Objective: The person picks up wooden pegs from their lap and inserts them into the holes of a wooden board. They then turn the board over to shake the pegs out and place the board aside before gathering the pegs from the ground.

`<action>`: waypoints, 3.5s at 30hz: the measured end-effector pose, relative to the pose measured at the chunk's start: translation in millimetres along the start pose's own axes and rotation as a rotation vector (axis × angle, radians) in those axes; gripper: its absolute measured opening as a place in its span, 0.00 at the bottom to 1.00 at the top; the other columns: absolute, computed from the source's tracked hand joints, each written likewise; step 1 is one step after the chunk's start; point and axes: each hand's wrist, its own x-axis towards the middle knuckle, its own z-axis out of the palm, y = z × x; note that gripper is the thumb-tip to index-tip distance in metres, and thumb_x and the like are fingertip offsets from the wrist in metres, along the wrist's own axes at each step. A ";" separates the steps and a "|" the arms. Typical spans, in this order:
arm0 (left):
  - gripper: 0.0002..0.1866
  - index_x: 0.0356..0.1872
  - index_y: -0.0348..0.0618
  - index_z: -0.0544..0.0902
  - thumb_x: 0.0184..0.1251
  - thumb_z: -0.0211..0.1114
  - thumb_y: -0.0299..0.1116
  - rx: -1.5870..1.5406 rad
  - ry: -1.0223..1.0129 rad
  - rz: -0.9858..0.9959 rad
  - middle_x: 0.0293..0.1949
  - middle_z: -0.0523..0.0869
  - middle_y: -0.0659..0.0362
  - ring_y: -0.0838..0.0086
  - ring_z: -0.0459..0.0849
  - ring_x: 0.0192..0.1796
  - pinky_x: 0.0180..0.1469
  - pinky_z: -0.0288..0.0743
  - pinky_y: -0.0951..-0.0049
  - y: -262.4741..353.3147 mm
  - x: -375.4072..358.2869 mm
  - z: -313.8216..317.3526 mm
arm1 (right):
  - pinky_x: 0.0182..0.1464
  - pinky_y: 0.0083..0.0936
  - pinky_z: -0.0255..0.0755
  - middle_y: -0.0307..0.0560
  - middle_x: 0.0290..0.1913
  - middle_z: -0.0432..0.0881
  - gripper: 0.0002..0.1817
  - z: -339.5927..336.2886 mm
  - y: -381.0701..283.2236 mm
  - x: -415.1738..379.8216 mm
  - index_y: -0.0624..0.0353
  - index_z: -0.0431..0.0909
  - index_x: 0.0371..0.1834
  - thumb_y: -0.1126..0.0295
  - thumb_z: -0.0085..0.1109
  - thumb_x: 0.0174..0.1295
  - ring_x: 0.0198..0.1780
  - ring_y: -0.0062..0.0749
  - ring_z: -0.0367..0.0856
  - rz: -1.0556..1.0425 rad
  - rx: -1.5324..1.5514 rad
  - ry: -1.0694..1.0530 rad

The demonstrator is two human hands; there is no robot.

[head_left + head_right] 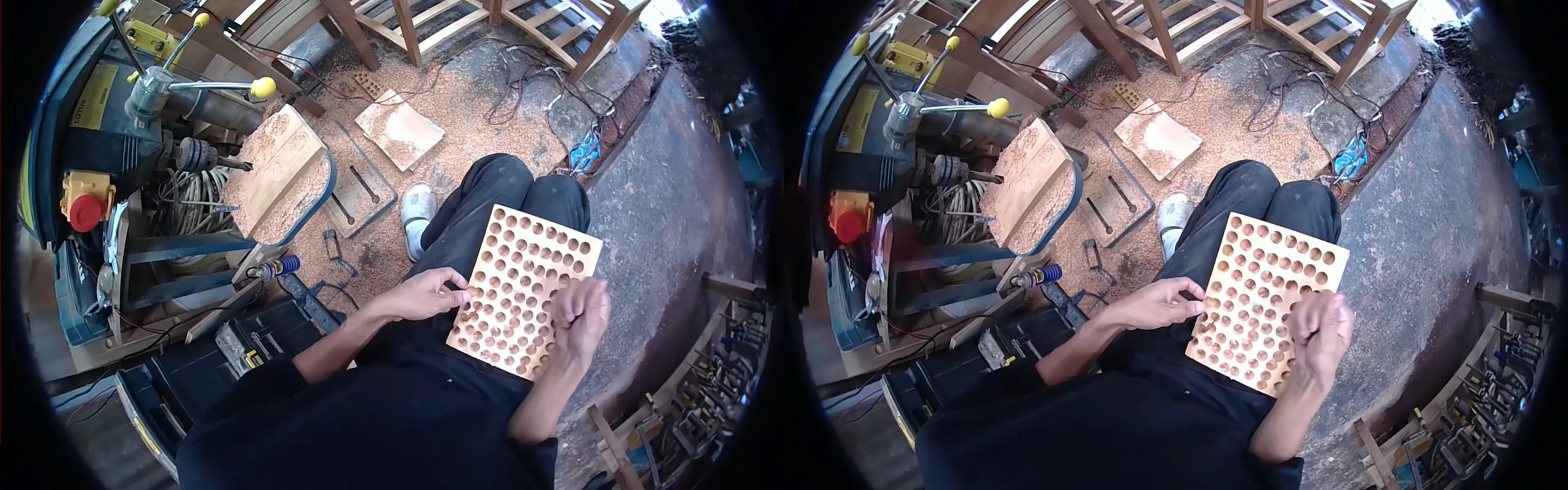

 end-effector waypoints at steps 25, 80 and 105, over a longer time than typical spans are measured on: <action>0.17 0.27 0.50 0.72 0.79 0.52 0.44 -0.750 0.960 0.114 0.14 0.66 0.71 0.83 0.60 0.11 0.12 0.49 0.77 -175.4 195.2 -207.1 | 0.13 0.16 0.41 0.29 0.13 0.56 0.28 -115.0 -44.3 -79.5 0.48 0.56 0.17 0.53 0.47 0.77 0.12 0.13 0.49 -0.333 -0.580 1.106; 0.19 0.47 0.28 0.69 0.79 0.41 0.39 -1.105 0.440 -0.045 0.36 0.77 0.45 0.60 0.80 0.38 0.43 0.79 0.66 -55.8 346.3 -64.4 | 0.32 0.24 0.79 0.50 0.30 0.78 0.06 -97.4 261.0 211.9 0.69 0.75 0.40 0.77 0.49 0.67 0.27 0.33 0.78 0.488 0.418 0.708; 0.11 0.47 0.37 0.79 0.72 0.52 0.30 -0.515 0.776 -0.246 0.32 0.85 0.54 0.72 0.84 0.26 0.25 0.80 0.74 -121.1 325.0 -52.0 | 0.56 0.42 0.80 0.67 0.50 0.80 0.20 -116.2 232.5 205.4 0.71 0.69 0.58 0.66 0.37 0.73 0.53 0.53 0.82 0.419 0.258 0.791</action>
